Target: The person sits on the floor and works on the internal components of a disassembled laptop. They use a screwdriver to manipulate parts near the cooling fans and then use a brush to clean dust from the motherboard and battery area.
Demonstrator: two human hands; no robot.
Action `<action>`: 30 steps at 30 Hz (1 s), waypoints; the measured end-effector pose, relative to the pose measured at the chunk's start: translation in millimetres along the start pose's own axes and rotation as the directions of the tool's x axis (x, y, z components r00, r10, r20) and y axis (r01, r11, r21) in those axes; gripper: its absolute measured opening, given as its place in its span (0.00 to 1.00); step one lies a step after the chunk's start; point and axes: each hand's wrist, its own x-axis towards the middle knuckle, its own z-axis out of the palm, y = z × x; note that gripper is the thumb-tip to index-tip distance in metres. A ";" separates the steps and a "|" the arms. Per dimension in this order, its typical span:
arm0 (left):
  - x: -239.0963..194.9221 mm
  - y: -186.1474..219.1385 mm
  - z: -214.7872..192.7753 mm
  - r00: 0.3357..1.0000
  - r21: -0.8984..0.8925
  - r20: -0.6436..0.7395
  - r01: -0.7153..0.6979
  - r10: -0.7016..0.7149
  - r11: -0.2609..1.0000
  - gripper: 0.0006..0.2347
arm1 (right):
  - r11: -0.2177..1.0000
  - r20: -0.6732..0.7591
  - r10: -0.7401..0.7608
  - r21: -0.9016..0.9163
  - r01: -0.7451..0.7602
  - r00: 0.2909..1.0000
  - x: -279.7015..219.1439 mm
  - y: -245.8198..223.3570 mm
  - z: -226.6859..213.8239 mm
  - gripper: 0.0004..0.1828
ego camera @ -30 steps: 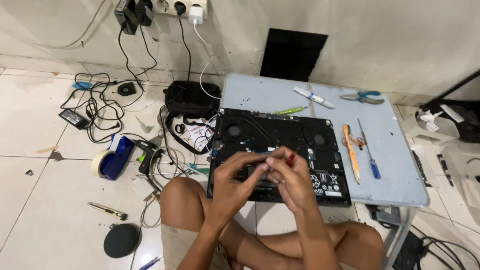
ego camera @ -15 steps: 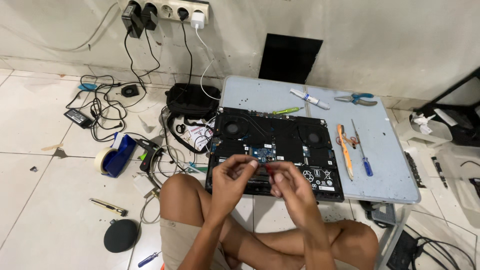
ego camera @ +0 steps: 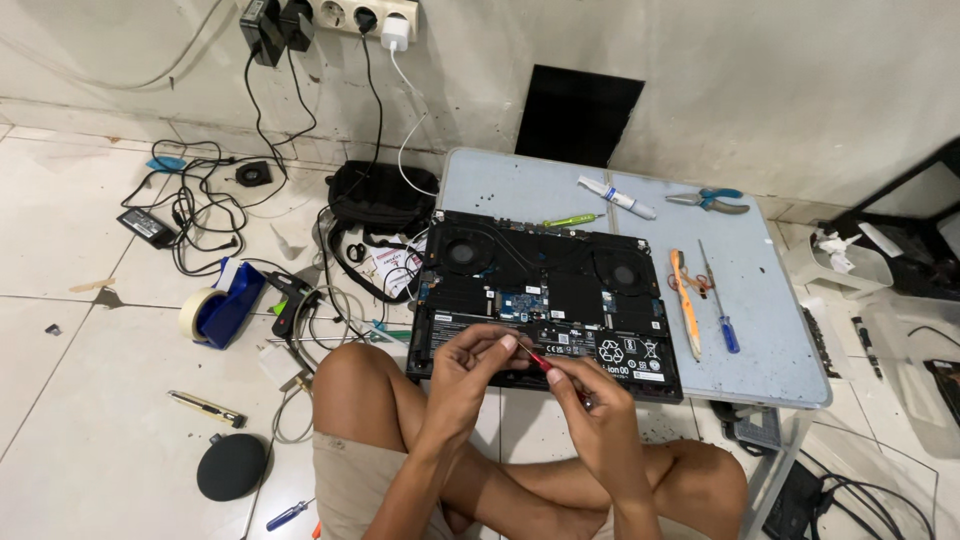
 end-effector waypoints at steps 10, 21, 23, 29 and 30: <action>-9.0 15.3 -7.7 0.998 0.057 -0.055 -0.001 0.005 0.998 0.04 | 0.999 0.033 -0.032 0.017 0.031 0.999 -0.7 7.0 13.0 0.12; -6.4 19.2 -6.7 0.988 0.108 -0.122 0.105 -0.092 0.989 0.06 | 0.956 -0.051 -0.171 -0.250 0.153 0.984 2.3 1.5 12.7 0.12; -3.7 18.8 -6.9 0.987 0.105 -0.123 0.120 -0.107 0.987 0.06 | 0.972 -0.034 -0.124 -0.207 0.115 0.992 3.9 3.9 8.8 0.11; 11.3 -2.3 -4.8 0.972 -0.123 -0.171 0.142 -0.162 0.982 0.04 | 0.997 -0.059 -0.026 0.077 0.030 0.998 12.2 0.6 0.8 0.11; 14.3 -5.5 -3.2 0.970 -0.182 -0.179 0.131 -0.164 0.974 0.04 | 0.990 -0.137 0.055 0.135 -0.036 0.989 13.3 -6.5 0.8 0.09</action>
